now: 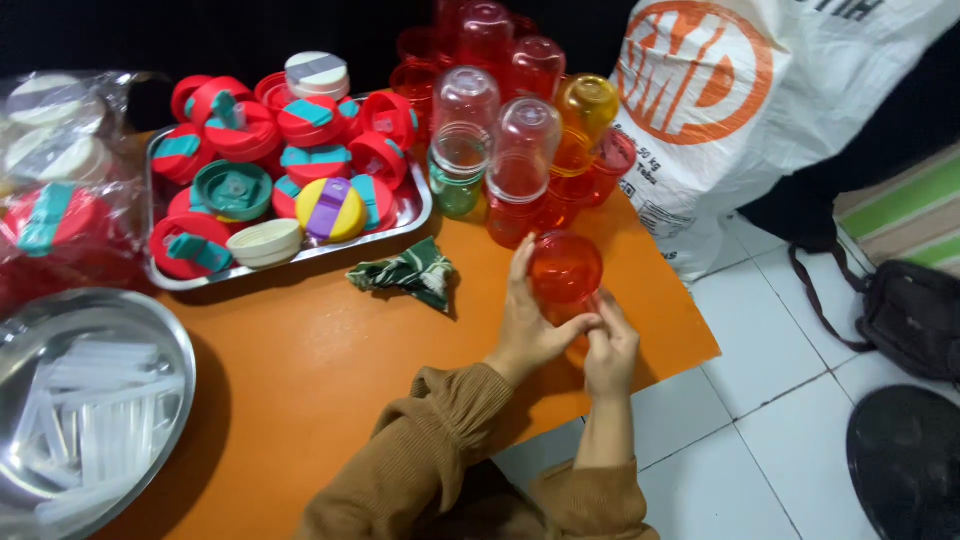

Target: Assembling plastic water bottles by placing a small packet inside, inserting a straw into the lid, and attaching the lid to the bottle.

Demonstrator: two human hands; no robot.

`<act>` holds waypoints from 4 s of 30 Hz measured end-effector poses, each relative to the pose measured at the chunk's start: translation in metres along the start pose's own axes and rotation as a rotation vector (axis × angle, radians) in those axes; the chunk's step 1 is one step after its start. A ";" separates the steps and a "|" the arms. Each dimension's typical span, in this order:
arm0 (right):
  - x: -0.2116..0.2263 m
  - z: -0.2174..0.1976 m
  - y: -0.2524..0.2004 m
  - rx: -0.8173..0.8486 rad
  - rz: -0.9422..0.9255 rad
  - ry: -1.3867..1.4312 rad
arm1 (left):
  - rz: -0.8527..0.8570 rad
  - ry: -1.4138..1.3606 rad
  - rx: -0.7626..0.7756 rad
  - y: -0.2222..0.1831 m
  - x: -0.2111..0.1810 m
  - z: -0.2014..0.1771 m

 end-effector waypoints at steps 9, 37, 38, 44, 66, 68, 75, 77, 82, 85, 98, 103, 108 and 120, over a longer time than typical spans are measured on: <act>0.109 0.142 -0.055 0.505 -0.162 -0.045 | -0.040 -0.225 -0.291 0.037 0.030 -0.171; 0.125 0.310 -0.097 0.510 -0.710 0.292 | -0.501 -0.453 -0.260 0.034 0.050 -0.281; 0.123 0.315 -0.106 0.566 -0.688 0.297 | -0.507 -0.463 -0.268 0.032 0.058 -0.285; 0.140 0.319 -0.133 0.677 -0.752 0.301 | -0.608 -0.605 -0.332 0.030 0.059 -0.280; 0.141 0.304 -0.170 0.723 -1.024 0.284 | -0.761 -0.774 -0.496 0.017 0.093 -0.293; 0.150 0.304 -0.191 0.731 -1.125 0.302 | -0.752 -0.787 -0.452 0.025 0.064 -0.287; 0.156 0.314 -0.193 0.656 -1.350 0.189 | -0.562 -0.420 -0.162 0.045 0.038 -0.286; 0.154 0.314 -0.186 0.656 -1.340 0.186 | -0.676 -0.563 -0.199 0.054 0.025 -0.281; 0.142 0.317 -0.158 0.653 -1.146 0.272 | -0.742 -0.762 -0.304 0.038 0.068 -0.282; 0.135 0.318 -0.152 0.659 -0.931 0.324 | -0.733 -0.846 -0.330 0.045 0.061 -0.287; 0.122 0.315 -0.179 0.655 -1.219 0.189 | -0.811 -0.661 -0.305 0.033 0.075 -0.293; 0.114 0.317 -0.157 0.604 -1.076 0.213 | -0.811 -0.718 -0.399 0.039 0.051 -0.292; 0.119 0.317 -0.161 0.726 -0.816 0.288 | -0.833 -0.959 -0.509 0.046 0.061 -0.299; 0.132 0.318 -0.177 0.634 -1.236 0.109 | -0.657 -0.457 -0.311 0.052 0.044 -0.306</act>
Point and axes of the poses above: each hand's wrist, its own y-axis towards the middle knuckle, its own z-axis out of the palm, x = y × z, the point moved 8 cm from there along y, towards the middle knuckle, and after that the axes turned 11 degrees about -x, right-handed, at the moved point
